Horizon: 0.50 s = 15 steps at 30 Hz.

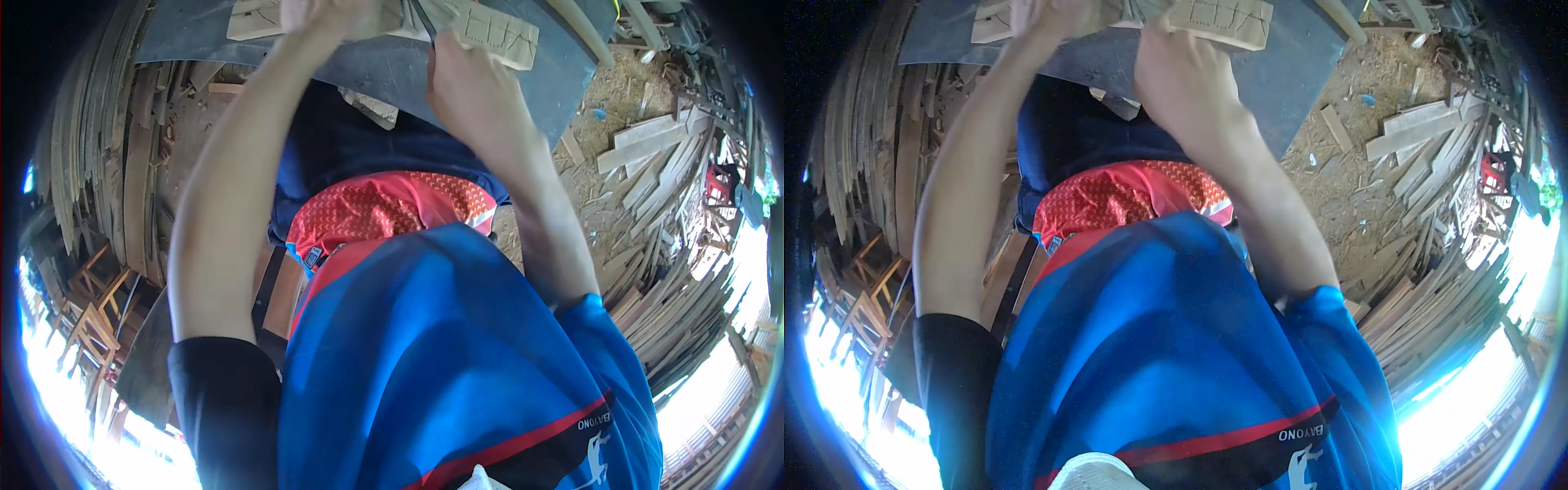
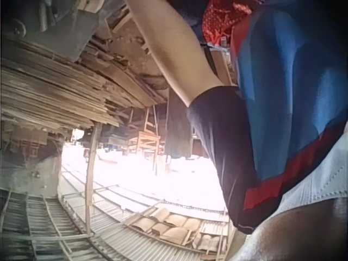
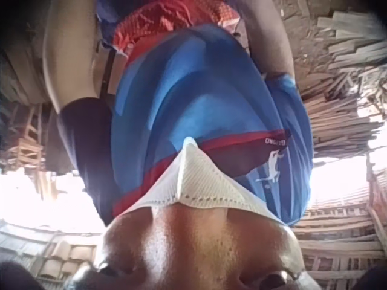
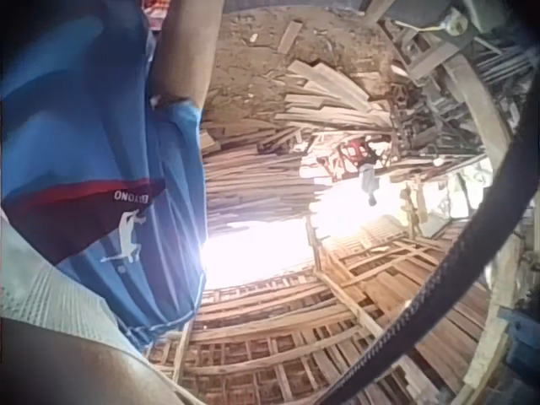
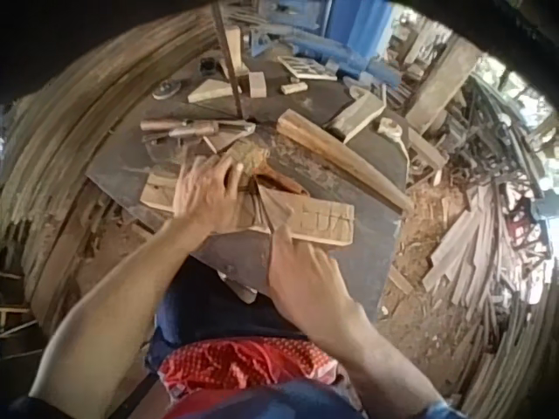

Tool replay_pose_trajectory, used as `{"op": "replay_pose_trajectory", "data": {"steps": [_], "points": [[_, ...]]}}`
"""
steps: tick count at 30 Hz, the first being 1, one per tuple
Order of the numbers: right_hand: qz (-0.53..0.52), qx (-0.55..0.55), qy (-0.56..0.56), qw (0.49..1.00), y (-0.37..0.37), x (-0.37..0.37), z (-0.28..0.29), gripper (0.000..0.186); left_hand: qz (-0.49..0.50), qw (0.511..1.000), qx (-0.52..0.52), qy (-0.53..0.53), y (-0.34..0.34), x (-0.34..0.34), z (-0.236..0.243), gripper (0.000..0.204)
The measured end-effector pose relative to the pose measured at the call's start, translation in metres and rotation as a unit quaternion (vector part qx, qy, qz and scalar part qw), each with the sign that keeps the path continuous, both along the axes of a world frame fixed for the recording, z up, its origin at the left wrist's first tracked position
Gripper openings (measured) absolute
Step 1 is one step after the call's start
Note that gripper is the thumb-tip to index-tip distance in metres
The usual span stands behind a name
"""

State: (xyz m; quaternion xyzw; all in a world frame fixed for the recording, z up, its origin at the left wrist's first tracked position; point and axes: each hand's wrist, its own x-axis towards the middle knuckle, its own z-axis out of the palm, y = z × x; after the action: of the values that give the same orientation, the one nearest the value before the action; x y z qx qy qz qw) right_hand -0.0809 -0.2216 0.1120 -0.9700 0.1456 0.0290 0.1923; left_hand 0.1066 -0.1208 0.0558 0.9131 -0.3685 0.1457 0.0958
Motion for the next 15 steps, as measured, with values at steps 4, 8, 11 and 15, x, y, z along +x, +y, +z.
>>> {"op": "replay_pose_trajectory", "data": {"steps": [4,8,11,15], "points": [[0.028,0.002,0.016,0.999,0.0,0.021,0.005,0.018,0.064,0.995,-0.048,0.053,0.0,0.001,-0.004,0.043],[0.017,-0.013,0.026,0.999,-0.006,0.029,-0.007,0.019,0.101,0.985,-0.013,0.137,-0.002,0.008,0.008,0.046],[0.025,-0.004,0.014,1.0,-0.005,0.026,0.003,0.021,0.117,0.98,0.014,0.157,-0.006,0.008,0.019,0.047],[0.026,0.004,0.045,0.999,-0.004,-0.002,0.014,0.028,0.102,0.991,-0.014,0.085,-0.004,0.014,-0.01,0.046]]}}
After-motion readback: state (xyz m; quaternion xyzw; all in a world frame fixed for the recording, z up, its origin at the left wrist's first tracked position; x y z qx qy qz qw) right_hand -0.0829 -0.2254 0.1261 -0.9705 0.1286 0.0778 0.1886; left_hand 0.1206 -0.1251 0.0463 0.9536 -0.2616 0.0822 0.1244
